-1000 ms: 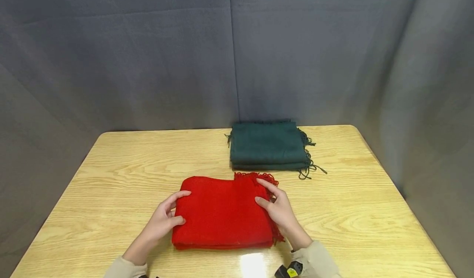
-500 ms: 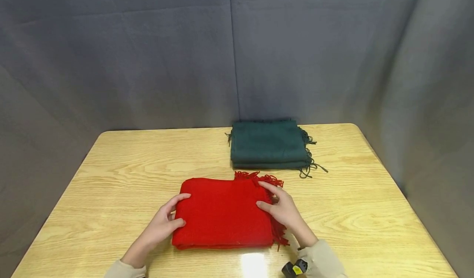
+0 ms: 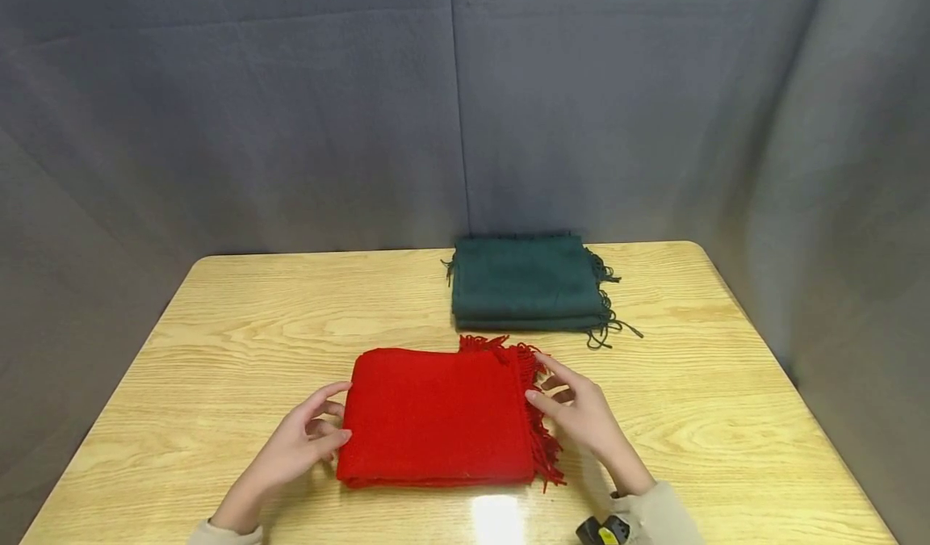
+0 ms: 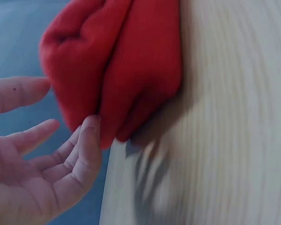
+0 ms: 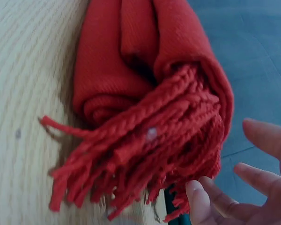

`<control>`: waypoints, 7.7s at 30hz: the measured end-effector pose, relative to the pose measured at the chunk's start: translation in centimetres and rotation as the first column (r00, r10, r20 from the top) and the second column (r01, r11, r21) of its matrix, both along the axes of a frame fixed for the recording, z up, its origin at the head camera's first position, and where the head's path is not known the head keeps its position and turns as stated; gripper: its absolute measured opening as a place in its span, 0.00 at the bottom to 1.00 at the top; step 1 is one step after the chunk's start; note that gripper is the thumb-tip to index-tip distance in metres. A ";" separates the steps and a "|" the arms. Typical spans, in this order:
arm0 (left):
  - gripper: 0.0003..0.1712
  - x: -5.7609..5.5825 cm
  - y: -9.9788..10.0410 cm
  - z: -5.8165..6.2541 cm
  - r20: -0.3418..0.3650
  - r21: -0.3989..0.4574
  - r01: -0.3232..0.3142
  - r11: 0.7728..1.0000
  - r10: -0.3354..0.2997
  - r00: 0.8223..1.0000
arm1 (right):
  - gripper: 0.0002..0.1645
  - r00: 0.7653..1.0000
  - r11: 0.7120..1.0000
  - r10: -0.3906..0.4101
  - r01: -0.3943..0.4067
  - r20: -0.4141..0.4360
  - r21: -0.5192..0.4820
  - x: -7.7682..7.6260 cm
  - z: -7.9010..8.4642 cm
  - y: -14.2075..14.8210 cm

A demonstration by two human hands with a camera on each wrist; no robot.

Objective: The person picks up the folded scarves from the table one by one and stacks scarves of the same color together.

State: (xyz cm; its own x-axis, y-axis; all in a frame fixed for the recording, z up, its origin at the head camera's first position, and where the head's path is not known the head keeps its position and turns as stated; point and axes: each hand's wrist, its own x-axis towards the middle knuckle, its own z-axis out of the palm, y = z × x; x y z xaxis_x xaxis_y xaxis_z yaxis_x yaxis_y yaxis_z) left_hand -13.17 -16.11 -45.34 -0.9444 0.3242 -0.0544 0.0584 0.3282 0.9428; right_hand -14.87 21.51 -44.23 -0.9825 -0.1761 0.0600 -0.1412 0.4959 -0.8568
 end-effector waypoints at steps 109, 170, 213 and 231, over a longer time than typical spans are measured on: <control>0.47 -2.9 3.1 -3.1 0.212 0.289 -0.001 0.957 -0.063 0.975 | 0.38 0.970 0.937 0.105 -0.023 0.218 -0.350 -0.2 -3.5 -4.3; 0.46 -2.5 0.6 1.4 0.076 0.286 0.005 0.958 -0.028 0.997 | 0.37 0.965 0.855 0.189 -0.070 0.183 -0.514 0.0 0.2 -6.7; 0.46 -3.4 -3.1 3.9 -0.038 0.276 0.022 0.961 -0.012 0.999 | 0.37 0.954 0.813 0.253 -0.118 0.163 -0.569 -2.5 2.7 -10.1; 0.46 -5.7 -4.1 4.9 -0.079 0.224 0.032 0.974 -0.014 0.997 | 0.37 0.956 0.814 0.239 -0.101 0.171 -0.573 -4.2 3.9 -11.2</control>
